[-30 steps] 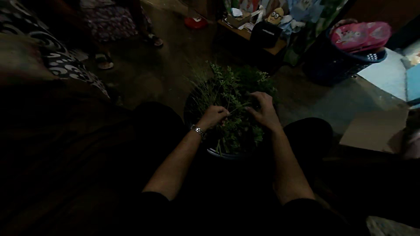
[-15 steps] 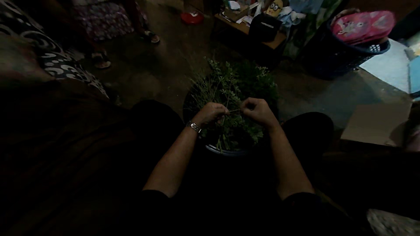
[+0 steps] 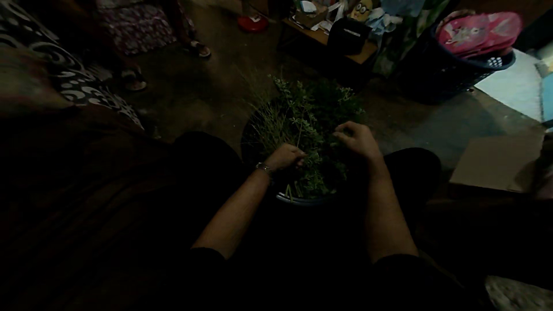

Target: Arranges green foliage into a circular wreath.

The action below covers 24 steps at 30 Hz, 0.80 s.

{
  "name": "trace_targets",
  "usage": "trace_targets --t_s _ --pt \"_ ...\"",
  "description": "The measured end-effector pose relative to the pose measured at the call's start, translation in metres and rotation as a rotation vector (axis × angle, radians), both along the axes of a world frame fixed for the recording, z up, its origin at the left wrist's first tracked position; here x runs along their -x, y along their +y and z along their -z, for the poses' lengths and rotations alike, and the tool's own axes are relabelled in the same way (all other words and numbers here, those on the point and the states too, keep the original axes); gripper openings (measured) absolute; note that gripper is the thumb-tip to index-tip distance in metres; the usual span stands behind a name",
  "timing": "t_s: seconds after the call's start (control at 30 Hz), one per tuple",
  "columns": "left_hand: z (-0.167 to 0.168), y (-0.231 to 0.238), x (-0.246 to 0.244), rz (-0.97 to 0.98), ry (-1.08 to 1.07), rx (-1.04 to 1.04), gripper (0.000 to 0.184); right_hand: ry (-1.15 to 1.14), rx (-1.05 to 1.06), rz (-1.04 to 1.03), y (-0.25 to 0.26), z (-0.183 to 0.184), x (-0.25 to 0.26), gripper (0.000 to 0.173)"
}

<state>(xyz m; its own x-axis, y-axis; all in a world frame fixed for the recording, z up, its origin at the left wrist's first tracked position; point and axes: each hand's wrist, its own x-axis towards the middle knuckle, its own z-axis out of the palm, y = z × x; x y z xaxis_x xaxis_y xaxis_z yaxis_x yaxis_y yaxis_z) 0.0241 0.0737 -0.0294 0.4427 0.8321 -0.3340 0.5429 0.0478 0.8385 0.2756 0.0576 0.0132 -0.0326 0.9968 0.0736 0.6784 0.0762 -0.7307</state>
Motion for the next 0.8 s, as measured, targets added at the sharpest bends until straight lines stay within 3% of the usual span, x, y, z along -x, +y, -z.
trace_targets --t_s 0.1,0.2,0.33,0.53,0.67,0.8 --pt "0.020 0.001 -0.019 0.121 0.221 -0.154 0.034 -0.138 0.007 -0.042 0.007 0.012 0.008 0.038" --pt "0.033 0.008 -0.027 -0.030 0.317 -0.197 0.043 -0.155 0.030 -0.085 0.009 0.019 0.013 0.037" --pt "0.049 0.019 -0.027 -0.139 0.358 -0.105 0.054 -0.199 0.111 -0.119 0.013 0.033 0.023 0.037" --pt "0.068 0.036 -0.017 -0.087 0.237 -0.013 0.034 -0.193 0.206 -0.115 0.017 0.041 0.036 0.034" --pt "0.054 0.027 -0.019 -0.137 0.166 -0.018 0.029 -0.138 0.150 -0.034 0.020 0.044 0.042 0.034" --pt "0.029 0.009 -0.024 -0.055 0.173 -0.071 0.029 -0.066 0.099 0.105 0.024 0.041 0.047 0.039"
